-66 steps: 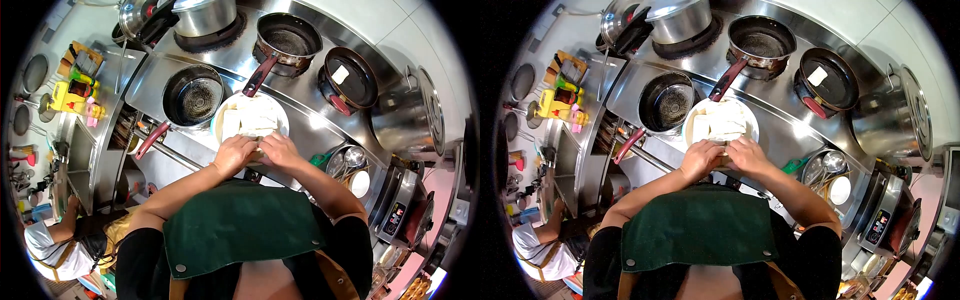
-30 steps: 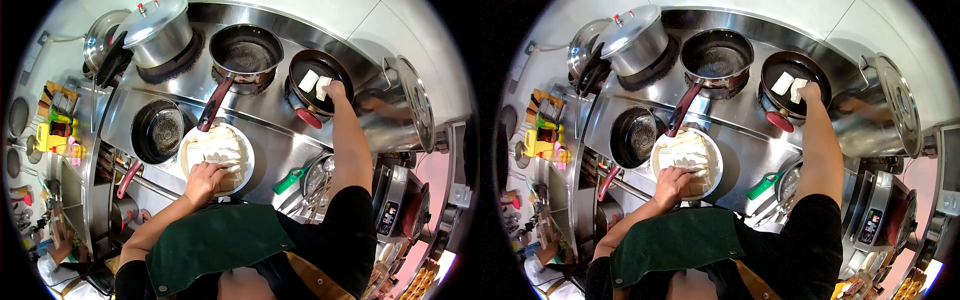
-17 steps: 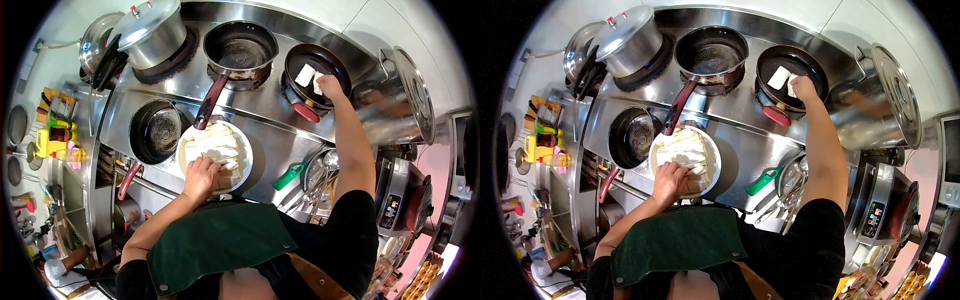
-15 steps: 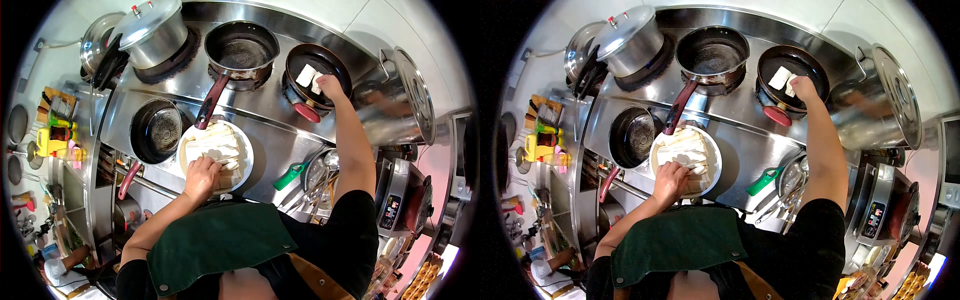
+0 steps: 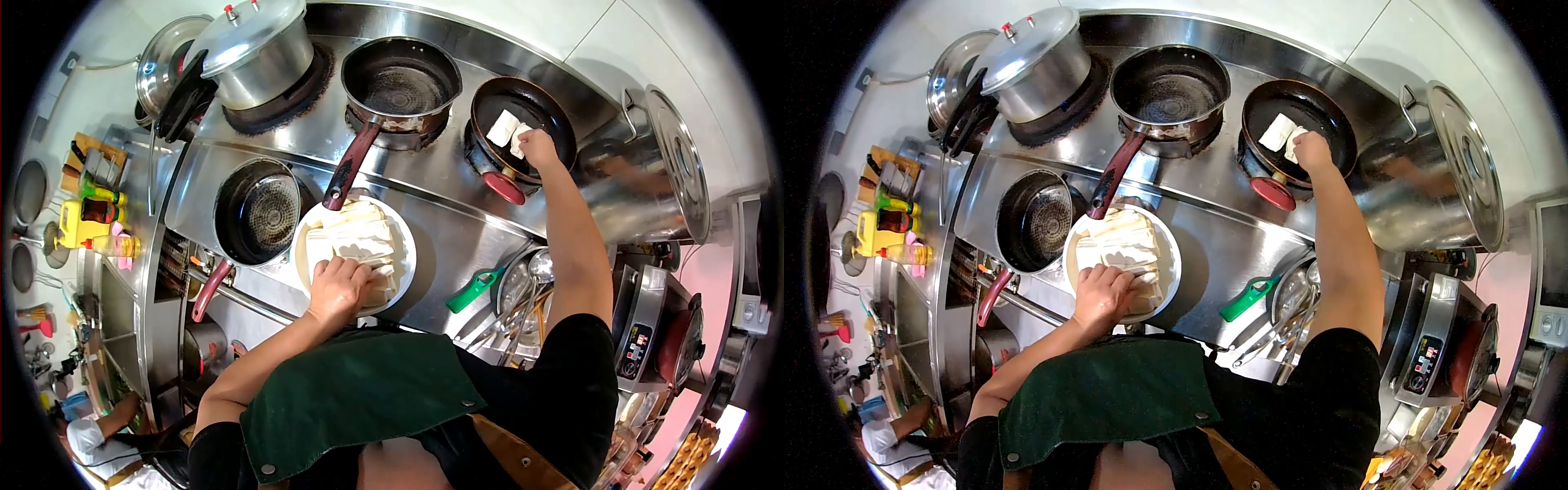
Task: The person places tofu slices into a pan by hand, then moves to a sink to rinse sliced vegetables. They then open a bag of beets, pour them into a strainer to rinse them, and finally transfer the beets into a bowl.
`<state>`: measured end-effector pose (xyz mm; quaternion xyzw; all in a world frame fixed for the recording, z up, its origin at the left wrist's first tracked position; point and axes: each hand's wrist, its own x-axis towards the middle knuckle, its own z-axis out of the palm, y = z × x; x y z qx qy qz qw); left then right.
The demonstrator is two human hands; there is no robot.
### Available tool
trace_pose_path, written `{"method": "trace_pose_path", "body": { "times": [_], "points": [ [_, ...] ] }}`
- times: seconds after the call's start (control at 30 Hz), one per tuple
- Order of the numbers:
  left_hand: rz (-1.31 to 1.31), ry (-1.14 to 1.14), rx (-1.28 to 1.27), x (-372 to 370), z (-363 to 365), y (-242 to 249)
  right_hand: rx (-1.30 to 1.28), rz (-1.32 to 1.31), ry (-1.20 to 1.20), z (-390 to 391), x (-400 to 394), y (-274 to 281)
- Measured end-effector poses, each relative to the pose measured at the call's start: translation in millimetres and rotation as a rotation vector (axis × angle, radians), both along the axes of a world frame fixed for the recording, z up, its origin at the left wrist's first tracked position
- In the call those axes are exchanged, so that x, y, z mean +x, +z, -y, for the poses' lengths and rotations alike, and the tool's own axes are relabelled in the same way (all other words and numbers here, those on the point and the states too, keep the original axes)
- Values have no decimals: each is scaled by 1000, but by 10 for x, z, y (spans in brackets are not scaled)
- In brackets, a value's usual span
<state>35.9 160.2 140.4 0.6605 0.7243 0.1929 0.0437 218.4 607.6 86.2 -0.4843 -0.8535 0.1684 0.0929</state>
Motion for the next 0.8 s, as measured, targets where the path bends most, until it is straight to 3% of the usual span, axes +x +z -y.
{"method": "trace_pose_path", "body": {
  "times": [0.13,0.2,0.3,0.37,0.4,0.43,0.47,0.53,0.57,0.6,0.63,0.67,0.73,0.77,0.8],
  "points": [
    [-67,-12,-24,5,-56,-25,64,52,42,-66,-86,-52],
    [-72,-27,-52,-1,-56,-41,130,-67,48,-130,-129,-142],
    [-23,-62,52,-28,-26,-38,114,-140,-31,104,-277,187],
    [214,64,57,-66,16,-26,312,-292,45,169,-357,217],
    [209,79,49,-73,33,2,193,-445,53,402,-430,418],
    [535,226,45,-62,37,44,128,-548,106,644,-471,575],
    [860,371,48,-62,33,72,-97,-624,121,1003,-507,783],
    [1194,374,112,-77,-2,127,-619,-827,200,1694,-520,957],
    [1222,350,139,-73,-43,227,-599,-719,408,1998,-505,1061],
    [1252,326,164,-65,-85,306,-869,-632,413,2281,-491,1093],
    [1190,305,161,-60,-132,365,-853,-632,544,2520,-513,1061],
    [1246,255,175,-48,-198,451,-1011,-700,543,2735,-536,1153],
    [1241,212,206,-41,-309,534,-1052,-839,566,2899,-582,924],
    [1190,187,254,-38,-357,576,-1106,-973,402,2956,-598,922],
    [1292,210,154,-57,-358,638,-1053,-1014,384,2952,-596,940]
  ]
}}
